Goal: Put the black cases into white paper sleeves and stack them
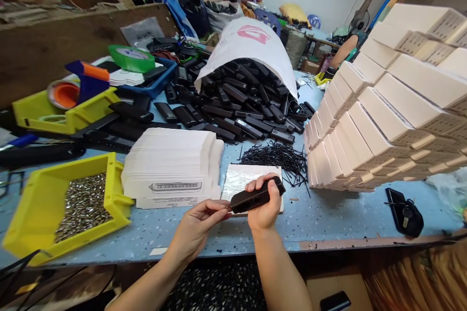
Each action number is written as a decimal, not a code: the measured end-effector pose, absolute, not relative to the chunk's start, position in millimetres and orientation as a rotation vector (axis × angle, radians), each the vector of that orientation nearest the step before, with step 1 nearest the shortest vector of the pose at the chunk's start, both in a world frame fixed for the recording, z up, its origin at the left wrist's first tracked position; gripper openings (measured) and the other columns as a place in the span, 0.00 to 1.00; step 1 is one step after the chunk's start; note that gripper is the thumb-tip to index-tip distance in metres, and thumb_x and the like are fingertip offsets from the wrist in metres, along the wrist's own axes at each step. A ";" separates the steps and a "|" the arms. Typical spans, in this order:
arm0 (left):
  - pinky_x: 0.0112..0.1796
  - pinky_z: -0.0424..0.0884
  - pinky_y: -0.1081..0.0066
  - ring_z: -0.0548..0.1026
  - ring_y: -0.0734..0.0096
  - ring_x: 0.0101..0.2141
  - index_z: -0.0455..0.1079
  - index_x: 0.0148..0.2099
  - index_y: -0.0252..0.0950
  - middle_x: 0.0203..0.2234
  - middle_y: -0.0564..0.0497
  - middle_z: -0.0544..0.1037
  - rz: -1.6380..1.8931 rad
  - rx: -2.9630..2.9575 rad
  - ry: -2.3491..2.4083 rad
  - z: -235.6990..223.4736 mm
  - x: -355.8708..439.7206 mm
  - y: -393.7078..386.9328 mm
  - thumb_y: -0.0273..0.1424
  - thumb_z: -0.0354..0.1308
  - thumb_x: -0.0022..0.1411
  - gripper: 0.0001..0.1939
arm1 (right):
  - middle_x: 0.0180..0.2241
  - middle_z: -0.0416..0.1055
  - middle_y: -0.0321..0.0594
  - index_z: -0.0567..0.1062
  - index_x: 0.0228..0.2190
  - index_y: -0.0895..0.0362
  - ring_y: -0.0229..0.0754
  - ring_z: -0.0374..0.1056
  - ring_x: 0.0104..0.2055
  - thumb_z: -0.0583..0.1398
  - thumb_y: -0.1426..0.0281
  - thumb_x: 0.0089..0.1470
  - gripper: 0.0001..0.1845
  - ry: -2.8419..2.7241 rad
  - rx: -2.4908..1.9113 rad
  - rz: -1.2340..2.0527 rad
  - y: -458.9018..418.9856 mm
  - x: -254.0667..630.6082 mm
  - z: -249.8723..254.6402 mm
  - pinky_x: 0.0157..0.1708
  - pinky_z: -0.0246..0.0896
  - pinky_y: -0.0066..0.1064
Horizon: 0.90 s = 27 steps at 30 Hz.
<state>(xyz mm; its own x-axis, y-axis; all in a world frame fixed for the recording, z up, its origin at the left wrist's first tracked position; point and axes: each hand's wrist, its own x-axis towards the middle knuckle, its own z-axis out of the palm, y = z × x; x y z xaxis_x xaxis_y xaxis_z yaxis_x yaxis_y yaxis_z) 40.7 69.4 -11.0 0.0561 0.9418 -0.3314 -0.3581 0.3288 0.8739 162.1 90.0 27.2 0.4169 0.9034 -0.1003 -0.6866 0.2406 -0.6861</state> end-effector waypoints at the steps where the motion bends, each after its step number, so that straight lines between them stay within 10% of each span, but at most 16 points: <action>1: 0.32 0.75 0.70 0.76 0.70 0.27 0.74 0.24 0.35 0.25 0.49 0.80 1.128 0.693 1.083 -11.5 40.6 69.3 0.40 0.73 0.35 0.16 | 0.18 0.61 0.27 0.66 0.25 0.53 0.33 0.61 0.21 0.63 0.58 0.41 0.14 -0.339 -0.731 1.126 89.8 162.9 26.4 0.25 0.62 0.28; 27: 0.29 0.74 0.72 0.76 0.70 0.24 0.65 0.27 0.38 0.20 0.54 0.75 1.255 0.993 1.208 -29.1 43.6 59.6 0.38 0.67 0.44 0.14 | 0.17 0.56 0.23 0.60 0.25 0.53 0.30 0.55 0.18 0.61 0.61 0.39 0.15 -0.004 -0.786 1.111 93.7 148.6 6.8 0.22 0.57 0.25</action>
<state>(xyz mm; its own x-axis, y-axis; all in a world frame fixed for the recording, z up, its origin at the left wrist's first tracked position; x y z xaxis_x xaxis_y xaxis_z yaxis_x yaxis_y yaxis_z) 43.6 59.6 -29.1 -0.0722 0.9917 -0.1062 -0.1437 0.0950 0.9850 148.6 93.7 6.8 0.4728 0.7995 -0.3704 -0.7970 0.2087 -0.5668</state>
